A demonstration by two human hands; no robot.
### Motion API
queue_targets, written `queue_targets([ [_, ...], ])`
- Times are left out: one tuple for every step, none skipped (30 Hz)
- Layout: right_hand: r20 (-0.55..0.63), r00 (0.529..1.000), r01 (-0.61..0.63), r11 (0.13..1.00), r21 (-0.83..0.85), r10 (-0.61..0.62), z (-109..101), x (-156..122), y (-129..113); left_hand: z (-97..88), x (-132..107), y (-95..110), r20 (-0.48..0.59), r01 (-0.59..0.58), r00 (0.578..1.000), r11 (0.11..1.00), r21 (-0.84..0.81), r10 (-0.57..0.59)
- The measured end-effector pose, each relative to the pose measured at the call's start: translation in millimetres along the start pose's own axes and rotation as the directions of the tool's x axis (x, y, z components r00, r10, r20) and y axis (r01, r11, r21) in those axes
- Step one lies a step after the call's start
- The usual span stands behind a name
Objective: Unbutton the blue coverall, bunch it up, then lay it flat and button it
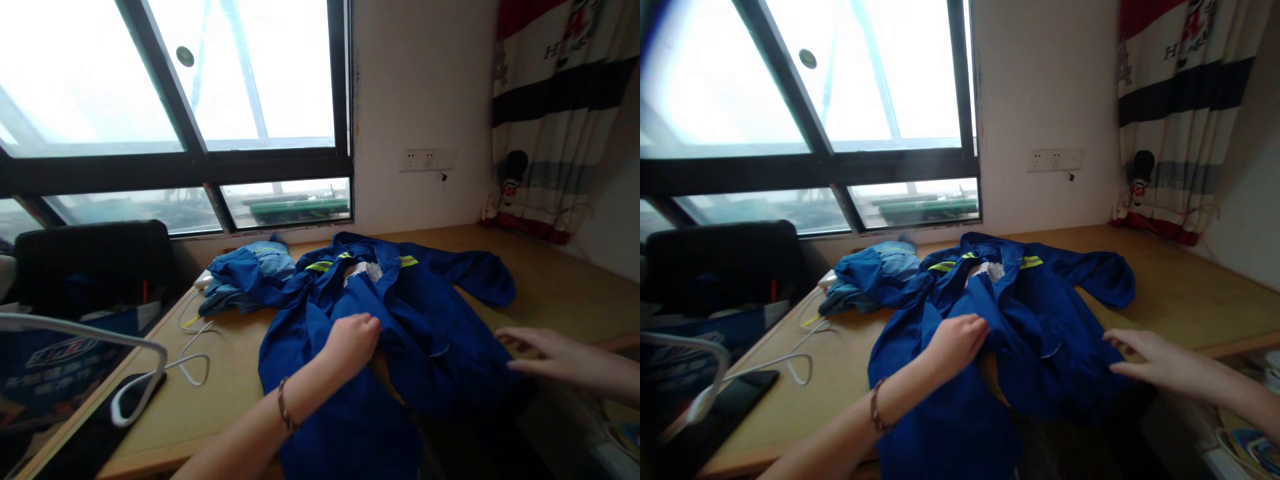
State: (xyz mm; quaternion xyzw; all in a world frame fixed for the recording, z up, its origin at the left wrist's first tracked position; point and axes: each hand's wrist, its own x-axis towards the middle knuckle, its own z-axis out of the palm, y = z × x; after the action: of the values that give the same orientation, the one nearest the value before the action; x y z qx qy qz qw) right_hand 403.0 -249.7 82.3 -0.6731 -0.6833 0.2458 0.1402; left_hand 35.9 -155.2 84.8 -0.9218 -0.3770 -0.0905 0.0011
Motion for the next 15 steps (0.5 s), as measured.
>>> queue_targets([
  [-0.002,1.000,0.008,1.000,-0.009,-0.008,10.5,8.9,-9.7,4.8,-8.3,15.8,0.041,-0.029,0.999,0.999,-0.013,0.029],
  [-0.035,0.999,0.018,1.000,-0.025,-0.018,21.8,17.3,-19.2,12.3,-14.6,28.5,0.099,-0.044,0.994,0.999,-0.018,0.046],
  [-0.049,0.998,0.042,0.998,-0.055,-0.045,34.4,24.6,-27.7,21.5,-18.8,37.8,0.153,-0.062,0.986,0.998,-0.016,0.064],
  [-0.048,0.995,0.087,0.992,-0.091,-0.091,48.1,31.0,-34.7,31.5,-21.0,43.4,0.181,-0.076,0.980,0.997,-0.007,0.076],
  [-0.029,0.989,0.140,0.982,-0.128,-0.145,62.5,36.8,-39.7,41.3,-21.3,45.6,0.184,-0.070,0.981,0.997,0.010,0.067],
  [-0.005,0.983,0.183,0.970,-0.163,-0.186,76.6,42.4,-42.8,50.1,-20.1,44.7,0.163,-0.044,0.986,0.999,0.030,0.038],
  [0.014,0.980,0.198,0.960,-0.199,-0.200,89.6,48.6,-43.9,57.3,-17.9,41.2,0.133,0.002,0.991,0.999,0.049,-0.009],
  [0.023,0.982,0.186,0.953,-0.239,-0.186,100.5,55.8,-43.4,62.6,-14.9,35.6,0.104,0.065,0.992,0.996,0.068,-0.072],
  [0.011,0.989,0.147,0.949,-0.280,-0.149,108.8,64.3,-41.5,65.9,-11.5,28.6,0.074,0.134,0.987,0.987,0.089,-0.141],
  [-0.019,0.995,0.089,0.944,-0.317,-0.100,114.1,74.3,-38.4,67.6,-7.9,20.7,0.044,0.197,0.978,0.974,0.112,-0.203],
  [-0.065,0.997,0.017,0.938,-0.346,-0.042,116.5,85.5,-34.5,67.9,-4.2,12.2,0.008,0.260,0.965,0.956,0.135,-0.264],
  [-0.121,0.993,-0.060,0.930,-0.363,0.017,116.4,97.5,-30.0,67.4,-0.6,3.5,-0.036,0.324,0.946,0.933,0.155,-0.322],
  [-0.177,0.982,-0.131,0.920,-0.369,0.069,114.3,109.9,-25.2,66.5,2.8,-5.1,-0.079,0.383,0.924,0.908,0.169,-0.375],
  [-0.222,0.969,-0.187,0.911,-0.367,0.109,110.9,122.1,-20.4,65.4,5.8,-13.2,-0.108,0.432,0.901,0.884,0.176,-0.419],
  [-0.255,0.957,-0.225,0.905,-0.361,0.136,107.0,133.5,-16.0,64.3,8.4,-20.7,-0.112,0.462,0.887,0.868,0.182,-0.448],
])
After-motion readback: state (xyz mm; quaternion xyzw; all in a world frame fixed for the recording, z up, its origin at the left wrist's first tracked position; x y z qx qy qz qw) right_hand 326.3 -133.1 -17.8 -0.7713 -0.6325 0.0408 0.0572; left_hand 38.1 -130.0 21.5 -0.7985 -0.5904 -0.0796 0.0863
